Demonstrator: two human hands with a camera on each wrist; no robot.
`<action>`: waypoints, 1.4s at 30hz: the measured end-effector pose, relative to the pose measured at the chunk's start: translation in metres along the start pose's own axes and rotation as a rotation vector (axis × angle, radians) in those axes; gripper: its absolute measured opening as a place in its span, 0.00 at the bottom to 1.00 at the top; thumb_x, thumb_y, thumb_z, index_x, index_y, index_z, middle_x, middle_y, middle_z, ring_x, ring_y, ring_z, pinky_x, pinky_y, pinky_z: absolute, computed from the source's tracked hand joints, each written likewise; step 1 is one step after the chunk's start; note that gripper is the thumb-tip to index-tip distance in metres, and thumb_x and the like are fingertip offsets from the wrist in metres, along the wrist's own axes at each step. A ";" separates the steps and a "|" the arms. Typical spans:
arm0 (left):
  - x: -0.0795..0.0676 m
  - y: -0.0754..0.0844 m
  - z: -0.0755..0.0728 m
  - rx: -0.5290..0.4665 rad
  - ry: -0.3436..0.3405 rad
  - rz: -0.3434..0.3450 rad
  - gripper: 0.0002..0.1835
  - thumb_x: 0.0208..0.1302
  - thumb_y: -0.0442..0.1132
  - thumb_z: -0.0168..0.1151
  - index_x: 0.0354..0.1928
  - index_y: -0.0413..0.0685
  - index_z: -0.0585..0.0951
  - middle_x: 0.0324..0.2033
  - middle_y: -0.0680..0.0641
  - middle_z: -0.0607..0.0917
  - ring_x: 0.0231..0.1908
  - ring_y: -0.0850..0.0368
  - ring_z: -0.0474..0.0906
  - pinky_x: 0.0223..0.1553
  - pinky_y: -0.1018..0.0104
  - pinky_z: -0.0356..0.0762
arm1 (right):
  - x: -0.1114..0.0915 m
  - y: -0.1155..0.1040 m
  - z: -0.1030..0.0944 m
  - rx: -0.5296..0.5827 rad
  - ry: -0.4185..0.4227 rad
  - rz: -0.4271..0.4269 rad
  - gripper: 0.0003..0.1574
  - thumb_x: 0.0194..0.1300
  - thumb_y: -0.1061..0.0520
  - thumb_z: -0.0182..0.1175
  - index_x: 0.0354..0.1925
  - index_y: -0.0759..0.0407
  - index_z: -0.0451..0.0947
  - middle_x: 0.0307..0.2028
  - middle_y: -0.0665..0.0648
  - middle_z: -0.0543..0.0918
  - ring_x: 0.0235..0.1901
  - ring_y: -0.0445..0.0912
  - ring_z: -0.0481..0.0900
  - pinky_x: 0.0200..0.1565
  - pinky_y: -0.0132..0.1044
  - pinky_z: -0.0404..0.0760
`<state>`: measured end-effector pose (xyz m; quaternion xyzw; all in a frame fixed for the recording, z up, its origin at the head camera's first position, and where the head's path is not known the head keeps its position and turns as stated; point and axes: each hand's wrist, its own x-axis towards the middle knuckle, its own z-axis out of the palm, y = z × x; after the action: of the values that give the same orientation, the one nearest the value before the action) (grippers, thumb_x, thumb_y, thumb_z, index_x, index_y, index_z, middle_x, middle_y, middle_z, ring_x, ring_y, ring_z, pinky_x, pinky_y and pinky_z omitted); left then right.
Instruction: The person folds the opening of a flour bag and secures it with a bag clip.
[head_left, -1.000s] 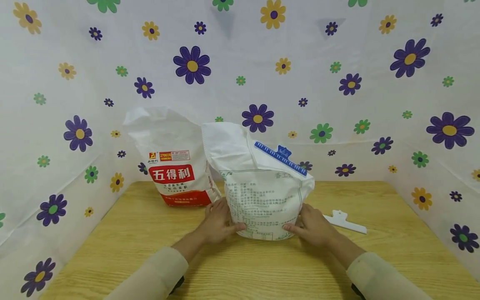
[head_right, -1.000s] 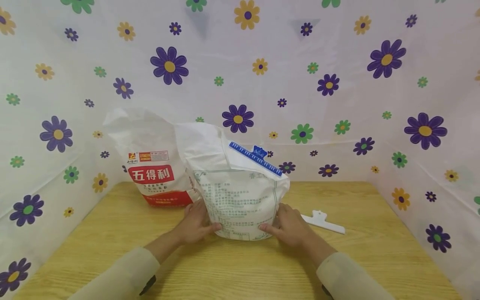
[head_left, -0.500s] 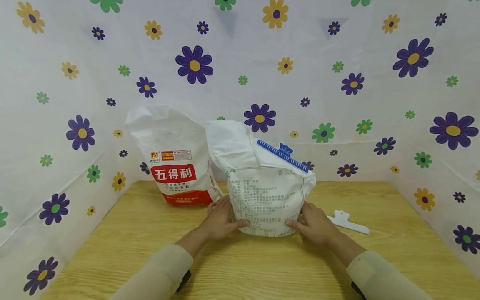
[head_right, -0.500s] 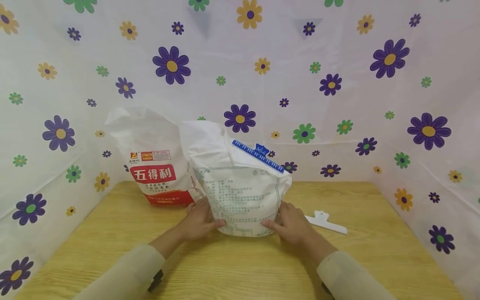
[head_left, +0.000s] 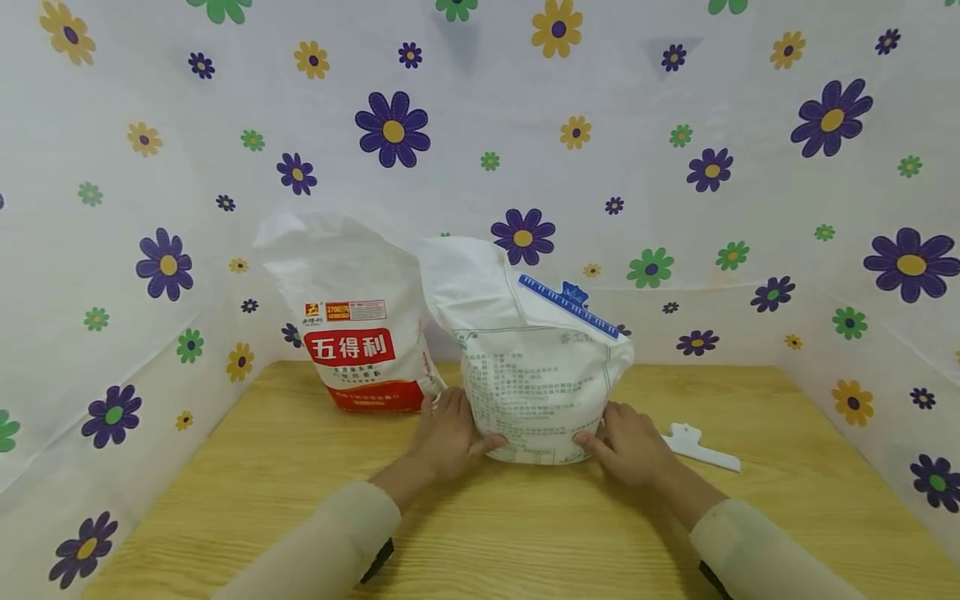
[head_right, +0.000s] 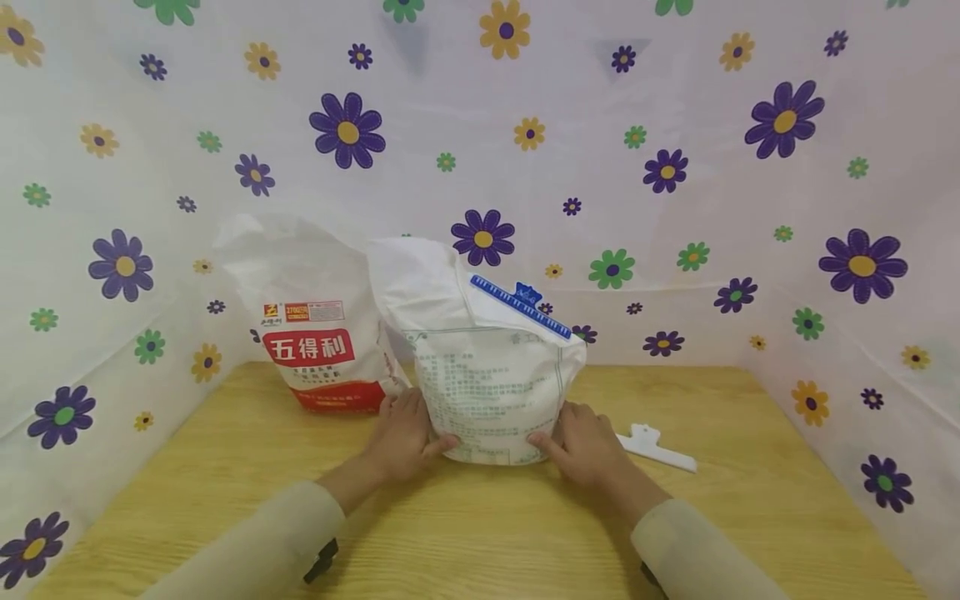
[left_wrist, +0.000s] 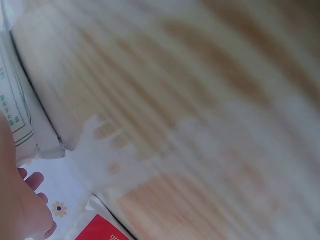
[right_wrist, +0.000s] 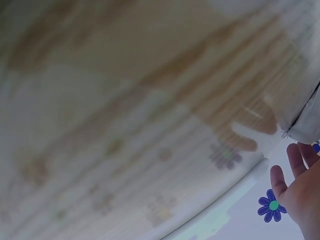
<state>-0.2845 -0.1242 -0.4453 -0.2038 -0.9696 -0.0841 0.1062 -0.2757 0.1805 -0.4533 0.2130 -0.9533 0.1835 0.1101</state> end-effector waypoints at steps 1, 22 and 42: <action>0.000 0.001 0.001 -0.015 0.002 -0.010 0.49 0.64 0.76 0.45 0.67 0.37 0.62 0.61 0.40 0.71 0.65 0.44 0.63 0.69 0.37 0.51 | 0.000 0.000 0.000 0.006 0.000 0.000 0.37 0.75 0.35 0.47 0.59 0.65 0.72 0.50 0.63 0.81 0.50 0.58 0.79 0.51 0.57 0.77; 0.016 -0.003 0.017 -0.056 0.038 -0.054 0.50 0.62 0.79 0.36 0.60 0.38 0.65 0.58 0.38 0.73 0.64 0.42 0.65 0.67 0.37 0.51 | 0.010 -0.001 -0.001 0.015 -0.029 0.084 0.43 0.76 0.32 0.39 0.63 0.68 0.67 0.57 0.68 0.78 0.58 0.64 0.75 0.54 0.64 0.73; 0.031 0.004 0.022 -0.064 0.037 -0.156 0.45 0.65 0.74 0.44 0.66 0.42 0.64 0.59 0.42 0.73 0.64 0.44 0.64 0.64 0.43 0.50 | 0.019 -0.002 0.003 -0.086 -0.055 0.224 0.57 0.71 0.22 0.24 0.66 0.68 0.64 0.59 0.67 0.77 0.60 0.63 0.72 0.55 0.65 0.68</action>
<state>-0.3140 -0.1045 -0.4584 -0.1292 -0.9772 -0.1270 0.1108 -0.2918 0.1708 -0.4501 0.1053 -0.9808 0.1474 0.0716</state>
